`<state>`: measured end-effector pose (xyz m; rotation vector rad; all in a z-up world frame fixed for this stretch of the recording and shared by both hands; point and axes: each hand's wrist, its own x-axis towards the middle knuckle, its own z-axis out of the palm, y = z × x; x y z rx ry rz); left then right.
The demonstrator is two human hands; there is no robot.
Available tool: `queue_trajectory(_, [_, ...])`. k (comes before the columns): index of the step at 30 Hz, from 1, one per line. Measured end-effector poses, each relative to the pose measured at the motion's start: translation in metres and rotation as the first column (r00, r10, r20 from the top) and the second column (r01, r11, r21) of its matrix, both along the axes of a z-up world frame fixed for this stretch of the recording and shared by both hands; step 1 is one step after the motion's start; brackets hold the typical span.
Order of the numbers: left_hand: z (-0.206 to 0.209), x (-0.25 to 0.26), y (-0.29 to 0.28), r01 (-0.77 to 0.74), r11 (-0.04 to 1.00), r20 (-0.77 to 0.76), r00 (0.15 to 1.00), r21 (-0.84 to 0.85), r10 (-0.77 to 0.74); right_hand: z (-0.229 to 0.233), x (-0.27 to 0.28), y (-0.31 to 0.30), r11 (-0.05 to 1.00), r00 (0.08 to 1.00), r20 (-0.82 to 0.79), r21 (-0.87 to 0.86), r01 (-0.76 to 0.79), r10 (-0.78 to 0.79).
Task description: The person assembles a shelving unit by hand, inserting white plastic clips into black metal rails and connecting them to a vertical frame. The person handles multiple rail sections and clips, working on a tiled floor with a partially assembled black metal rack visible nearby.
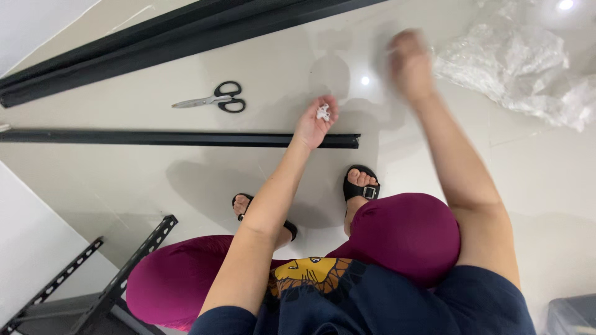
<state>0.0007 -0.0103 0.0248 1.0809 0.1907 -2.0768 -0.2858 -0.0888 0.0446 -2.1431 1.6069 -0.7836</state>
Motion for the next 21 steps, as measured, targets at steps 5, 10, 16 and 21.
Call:
queue_trajectory(5, [0.023,-0.003,-0.024,-0.176,0.984,-0.083,0.981,0.005,0.176,0.072,0.083,0.044,0.857,0.906,0.401,0.412,-0.309,0.133])
queue_trajectory(10, [0.016,0.022,-0.027,-0.126,0.991,-0.131,0.984,-0.038,0.12,0.023,-0.008,0.016,0.988,0.994,-0.055,0.113,0.101,-0.095])
queue_trajectory(16, [0.006,0.067,-0.005,0.023,0.999,0.062,0.998,-0.022,-0.022,0.019,-0.048,0.053,0.972,0.968,-0.125,0.056,0.226,-0.218])
queue_trajectory(21, [-0.019,0.116,0.035,-0.012,0.997,0.293,0.956,0.076,-0.011,0.044,0.076,0.099,0.745,0.819,-0.245,0.599,-0.292,0.518])
